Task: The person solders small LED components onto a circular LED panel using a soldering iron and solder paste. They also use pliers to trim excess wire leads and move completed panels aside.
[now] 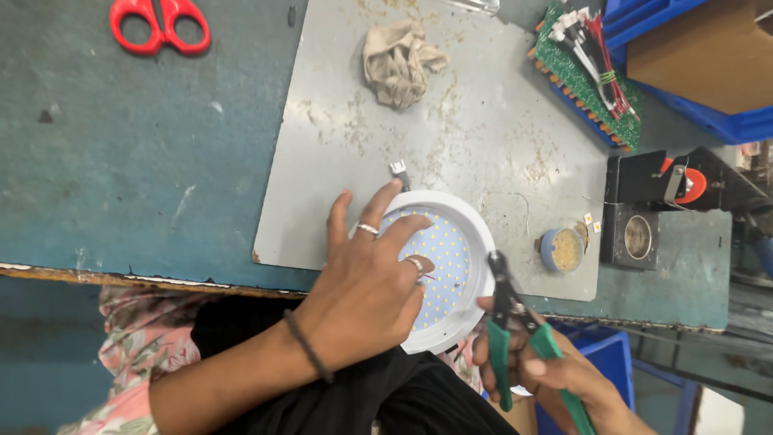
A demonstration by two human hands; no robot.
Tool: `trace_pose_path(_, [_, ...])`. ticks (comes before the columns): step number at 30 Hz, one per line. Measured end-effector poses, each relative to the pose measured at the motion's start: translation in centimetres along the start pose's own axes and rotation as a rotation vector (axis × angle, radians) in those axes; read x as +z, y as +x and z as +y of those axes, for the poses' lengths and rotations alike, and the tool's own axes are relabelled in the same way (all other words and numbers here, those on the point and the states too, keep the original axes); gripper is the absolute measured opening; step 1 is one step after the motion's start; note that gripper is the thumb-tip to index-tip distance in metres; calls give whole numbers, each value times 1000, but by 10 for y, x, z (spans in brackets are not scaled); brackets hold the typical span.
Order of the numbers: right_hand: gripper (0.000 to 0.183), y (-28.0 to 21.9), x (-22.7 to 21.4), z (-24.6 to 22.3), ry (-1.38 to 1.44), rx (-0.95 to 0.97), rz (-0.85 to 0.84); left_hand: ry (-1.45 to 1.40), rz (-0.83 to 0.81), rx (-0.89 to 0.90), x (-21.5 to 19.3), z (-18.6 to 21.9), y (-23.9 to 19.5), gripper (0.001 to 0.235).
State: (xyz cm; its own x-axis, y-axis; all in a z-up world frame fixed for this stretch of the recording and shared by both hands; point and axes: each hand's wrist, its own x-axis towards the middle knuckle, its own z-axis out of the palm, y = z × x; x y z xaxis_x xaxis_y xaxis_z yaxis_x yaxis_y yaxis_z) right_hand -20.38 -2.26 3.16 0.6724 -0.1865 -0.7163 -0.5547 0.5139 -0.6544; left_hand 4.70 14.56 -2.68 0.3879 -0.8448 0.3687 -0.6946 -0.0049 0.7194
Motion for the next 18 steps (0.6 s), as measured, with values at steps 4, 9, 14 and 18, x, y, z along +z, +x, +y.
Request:
trace_pose_path(4, [81,5,24,-21,-189,139,-93,77,-71,-17,12,-5,7,15])
trace_pose_path(9, [80,14,34,-27,-318,313,-3,64,-112,-31,13,-9,6,17])
trace_pose_path(14, [77,18,33,-25,-401,299,-23,16,-89,-40,14,-11,3,17])
trace_pose_path(18, [73,24,33,-19,-437,279,35,10,-85,-36,14,-13,2,18])
